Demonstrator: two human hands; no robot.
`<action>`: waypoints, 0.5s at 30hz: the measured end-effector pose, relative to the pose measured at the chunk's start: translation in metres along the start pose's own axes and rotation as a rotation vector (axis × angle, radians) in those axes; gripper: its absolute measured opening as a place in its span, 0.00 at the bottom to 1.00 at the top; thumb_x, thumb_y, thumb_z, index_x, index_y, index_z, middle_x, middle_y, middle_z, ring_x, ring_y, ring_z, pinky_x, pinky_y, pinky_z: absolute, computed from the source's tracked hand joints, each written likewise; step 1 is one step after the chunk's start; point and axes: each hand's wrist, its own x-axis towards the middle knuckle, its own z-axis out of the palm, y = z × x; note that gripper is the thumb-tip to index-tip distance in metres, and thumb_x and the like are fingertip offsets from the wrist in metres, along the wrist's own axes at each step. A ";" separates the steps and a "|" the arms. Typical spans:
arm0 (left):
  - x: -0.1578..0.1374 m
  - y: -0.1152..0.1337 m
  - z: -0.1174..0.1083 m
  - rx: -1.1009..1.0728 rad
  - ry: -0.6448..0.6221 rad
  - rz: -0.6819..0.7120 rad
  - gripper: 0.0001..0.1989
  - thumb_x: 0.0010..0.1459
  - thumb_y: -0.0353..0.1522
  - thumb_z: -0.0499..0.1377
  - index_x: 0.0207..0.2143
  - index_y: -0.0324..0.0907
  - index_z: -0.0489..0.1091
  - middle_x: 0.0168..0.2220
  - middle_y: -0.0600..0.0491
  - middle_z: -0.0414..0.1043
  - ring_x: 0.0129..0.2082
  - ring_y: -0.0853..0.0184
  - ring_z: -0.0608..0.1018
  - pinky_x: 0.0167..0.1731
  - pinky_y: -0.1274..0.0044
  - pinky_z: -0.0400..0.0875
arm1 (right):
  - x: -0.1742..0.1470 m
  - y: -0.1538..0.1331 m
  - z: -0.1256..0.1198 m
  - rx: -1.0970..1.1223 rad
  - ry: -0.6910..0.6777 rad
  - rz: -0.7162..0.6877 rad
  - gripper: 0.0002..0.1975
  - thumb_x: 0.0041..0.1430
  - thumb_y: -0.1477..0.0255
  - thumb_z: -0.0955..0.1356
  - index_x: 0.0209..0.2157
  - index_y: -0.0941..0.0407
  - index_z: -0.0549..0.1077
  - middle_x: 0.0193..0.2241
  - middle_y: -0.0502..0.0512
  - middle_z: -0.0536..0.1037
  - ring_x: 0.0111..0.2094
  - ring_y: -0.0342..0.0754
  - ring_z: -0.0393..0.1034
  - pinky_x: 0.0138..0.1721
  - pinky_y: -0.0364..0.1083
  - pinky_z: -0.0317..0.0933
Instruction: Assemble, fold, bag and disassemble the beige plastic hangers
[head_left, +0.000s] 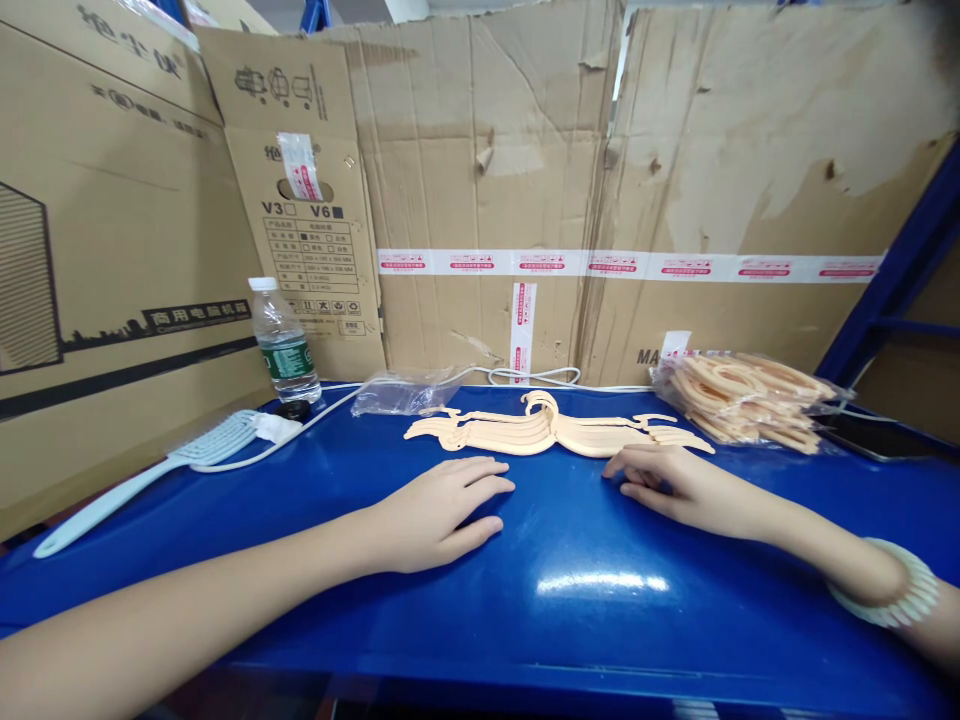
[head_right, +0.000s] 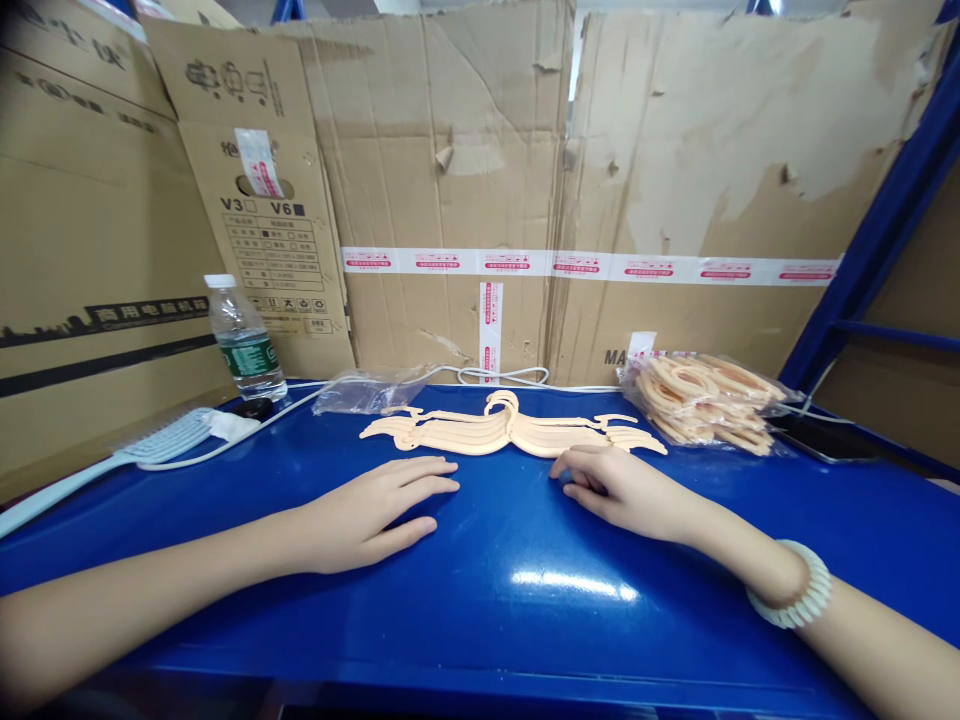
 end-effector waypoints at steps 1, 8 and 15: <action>0.000 0.000 0.000 0.002 -0.002 -0.003 0.21 0.66 0.39 0.50 0.58 0.43 0.64 0.61 0.44 0.62 0.61 0.55 0.66 0.59 0.61 0.61 | 0.000 0.000 0.000 0.001 0.000 0.000 0.12 0.66 0.67 0.60 0.43 0.57 0.71 0.26 0.52 0.72 0.27 0.48 0.65 0.29 0.45 0.58; 0.000 0.000 0.001 -0.011 0.017 0.009 0.20 0.66 0.39 0.50 0.58 0.44 0.64 0.61 0.45 0.63 0.60 0.55 0.66 0.59 0.62 0.62 | 0.000 0.001 0.000 0.000 0.006 0.002 0.12 0.66 0.67 0.60 0.43 0.56 0.71 0.26 0.53 0.72 0.27 0.47 0.65 0.29 0.45 0.59; 0.001 0.001 -0.001 0.000 -0.008 -0.009 0.20 0.66 0.39 0.50 0.58 0.44 0.64 0.62 0.44 0.62 0.61 0.54 0.66 0.59 0.61 0.61 | 0.000 0.000 -0.001 0.000 0.006 0.008 0.12 0.66 0.67 0.60 0.44 0.56 0.71 0.26 0.52 0.71 0.27 0.47 0.65 0.30 0.45 0.59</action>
